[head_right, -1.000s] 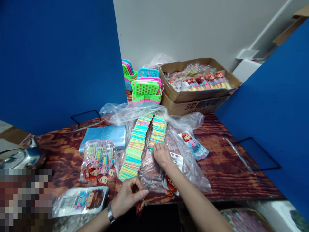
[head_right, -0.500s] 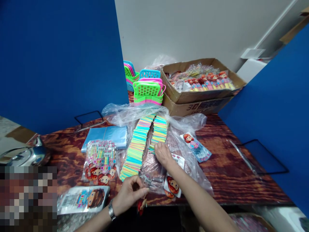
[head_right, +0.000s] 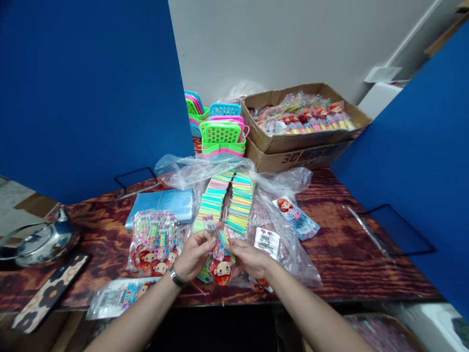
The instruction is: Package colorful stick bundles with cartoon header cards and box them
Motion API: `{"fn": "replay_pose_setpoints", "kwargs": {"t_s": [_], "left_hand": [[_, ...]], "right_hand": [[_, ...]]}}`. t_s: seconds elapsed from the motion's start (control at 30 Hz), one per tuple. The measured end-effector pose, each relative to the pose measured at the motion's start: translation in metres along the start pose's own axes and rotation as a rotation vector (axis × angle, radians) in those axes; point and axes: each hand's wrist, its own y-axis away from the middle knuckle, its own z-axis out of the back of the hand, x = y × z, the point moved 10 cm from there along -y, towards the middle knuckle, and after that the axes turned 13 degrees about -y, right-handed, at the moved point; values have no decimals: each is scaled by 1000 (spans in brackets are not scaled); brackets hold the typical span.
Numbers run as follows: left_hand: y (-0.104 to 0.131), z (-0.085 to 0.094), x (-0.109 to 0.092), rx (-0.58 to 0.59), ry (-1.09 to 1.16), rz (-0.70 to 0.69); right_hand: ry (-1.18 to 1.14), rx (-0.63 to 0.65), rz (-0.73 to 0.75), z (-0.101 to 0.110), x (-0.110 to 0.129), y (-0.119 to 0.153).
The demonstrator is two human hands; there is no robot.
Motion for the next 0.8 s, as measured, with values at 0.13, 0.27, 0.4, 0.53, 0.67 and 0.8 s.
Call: {"fn": "replay_pose_setpoints", "kwargs": {"t_s": [0.13, 0.27, 0.4, 0.53, 0.67, 0.8], "left_hand": [[1, -2, 3, 38, -55, 5], [8, 0, -7, 97, -332, -63], [16, -6, -5, 238, -513, -51], [24, 6, -8, 155, -498, -51], [34, 21, -7, 10, -440, -24], [45, 18, 9, -3, -397, 45]], "right_hand": [[-132, 46, 1, -10, -8, 2], [-12, 82, 33, -19, -6, 2], [79, 93, 31, -27, -12, 3], [365, 70, 73, -17, -6, -1], [1164, -311, 203, 27, 42, -15], [1389, -451, 110, 48, 60, -41]]}}
